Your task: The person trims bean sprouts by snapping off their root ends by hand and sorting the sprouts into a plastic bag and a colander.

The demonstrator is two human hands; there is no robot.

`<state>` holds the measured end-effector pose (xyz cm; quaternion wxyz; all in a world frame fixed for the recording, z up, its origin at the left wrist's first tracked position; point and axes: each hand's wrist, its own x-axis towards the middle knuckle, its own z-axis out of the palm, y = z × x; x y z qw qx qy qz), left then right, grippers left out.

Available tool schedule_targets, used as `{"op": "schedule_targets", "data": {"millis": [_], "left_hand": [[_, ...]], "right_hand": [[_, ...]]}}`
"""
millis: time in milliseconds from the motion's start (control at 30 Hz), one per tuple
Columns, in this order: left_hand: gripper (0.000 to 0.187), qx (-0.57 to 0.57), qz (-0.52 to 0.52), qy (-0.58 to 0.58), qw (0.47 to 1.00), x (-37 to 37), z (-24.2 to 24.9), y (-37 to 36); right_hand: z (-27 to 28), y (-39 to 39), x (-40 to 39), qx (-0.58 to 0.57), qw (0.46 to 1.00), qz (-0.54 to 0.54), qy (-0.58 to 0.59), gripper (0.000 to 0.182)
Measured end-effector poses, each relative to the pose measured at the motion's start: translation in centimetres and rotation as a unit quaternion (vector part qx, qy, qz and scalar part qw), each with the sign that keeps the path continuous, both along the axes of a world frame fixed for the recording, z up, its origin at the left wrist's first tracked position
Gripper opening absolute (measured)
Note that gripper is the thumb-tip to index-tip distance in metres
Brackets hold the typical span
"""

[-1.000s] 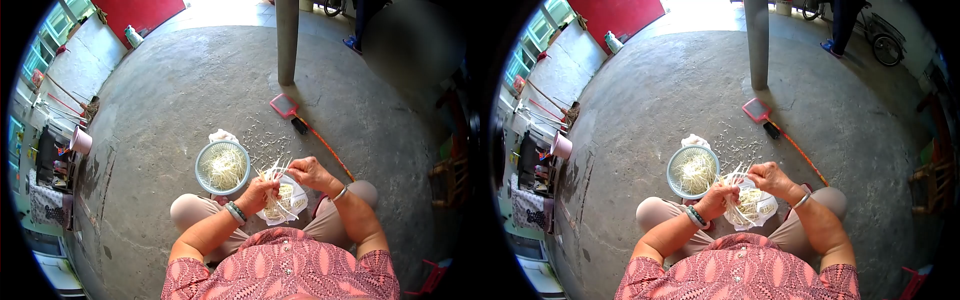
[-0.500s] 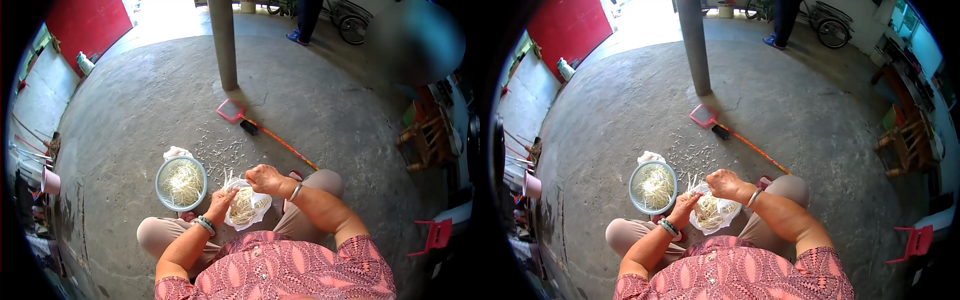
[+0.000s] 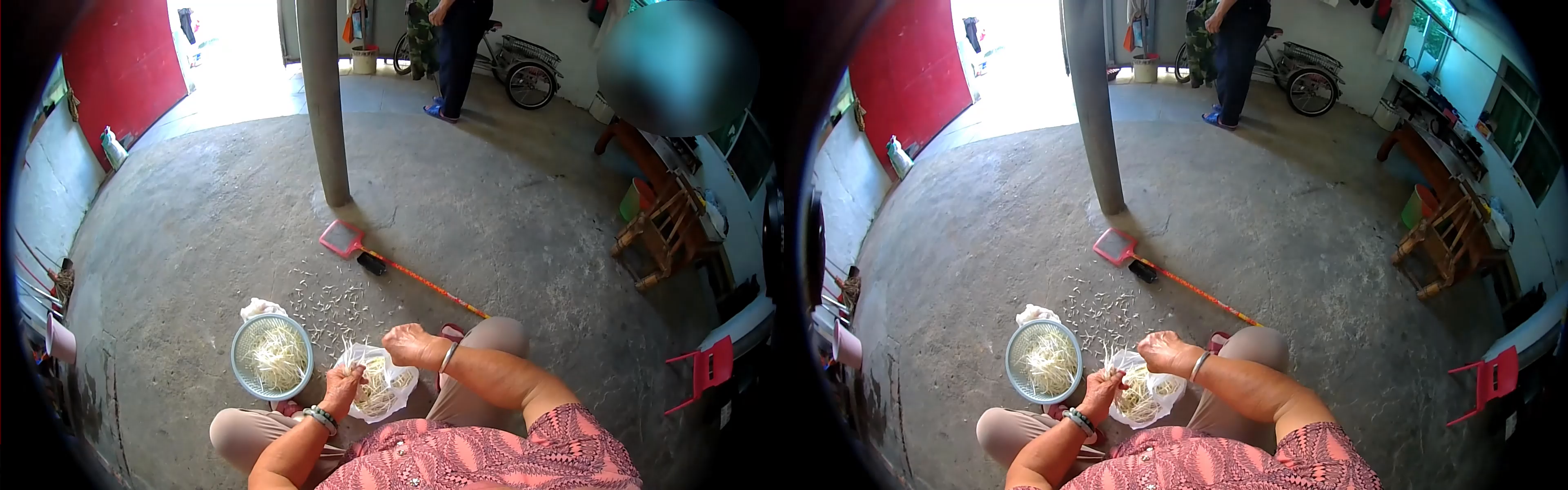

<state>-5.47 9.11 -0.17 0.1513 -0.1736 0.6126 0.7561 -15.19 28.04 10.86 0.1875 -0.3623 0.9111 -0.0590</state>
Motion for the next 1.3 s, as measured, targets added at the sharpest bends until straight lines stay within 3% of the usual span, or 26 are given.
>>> {"op": "schedule_targets", "data": {"millis": [367,600,800,900,1100,1167,1233,1267,1300], "left_hand": [[0.006,0.049,0.02,-0.054,0.997,0.0,2.5,-0.3],[0.007,0.09,-0.048,-0.135,0.986,0.0,2.4,-0.6],[0.012,0.012,-0.109,-0.166,0.98,-0.1,3.3,-0.4],[0.016,0.071,-0.101,-0.156,0.98,0.1,2.2,-0.6],[0.017,0.045,-0.073,-0.123,0.989,0.0,3.2,-0.8],[0.018,0.06,-0.082,-0.069,0.992,-0.2,3.7,-1.2],[0.024,0.029,-0.11,-0.018,0.993,-0.7,4.1,-1.4],[0.025,0.039,-0.086,-0.025,0.995,-0.7,4.3,-1.4],[0.024,0.04,-0.093,0.006,0.995,-0.9,4.8,-1.7]], "right_hand": [[-0.2,-0.3,0.2,-0.005,0.999,0.022,-0.039,0.017],[-1.6,-0.1,0.2,-0.041,0.998,0.032,-0.025,0.016],[-1.3,0.0,0.3,-0.036,0.998,0.04,-0.018,0.016],[-1.7,0.0,0.4,-0.04,0.998,0.037,-0.024,0.016],[-1.5,0.6,0.6,-0.081,0.995,0.054,0.024,0.015],[-1.6,0.4,0.4,-0.016,0.998,0.04,0.039,0.015],[-2.4,1.7,0.0,-0.111,0.991,0.051,0.047,0.017],[-1.1,1.0,-0.4,-0.005,0.998,0.058,0.009,0.015],[-1.8,0.7,-0.8,0.031,0.998,0.056,-0.022,0.013]]}}
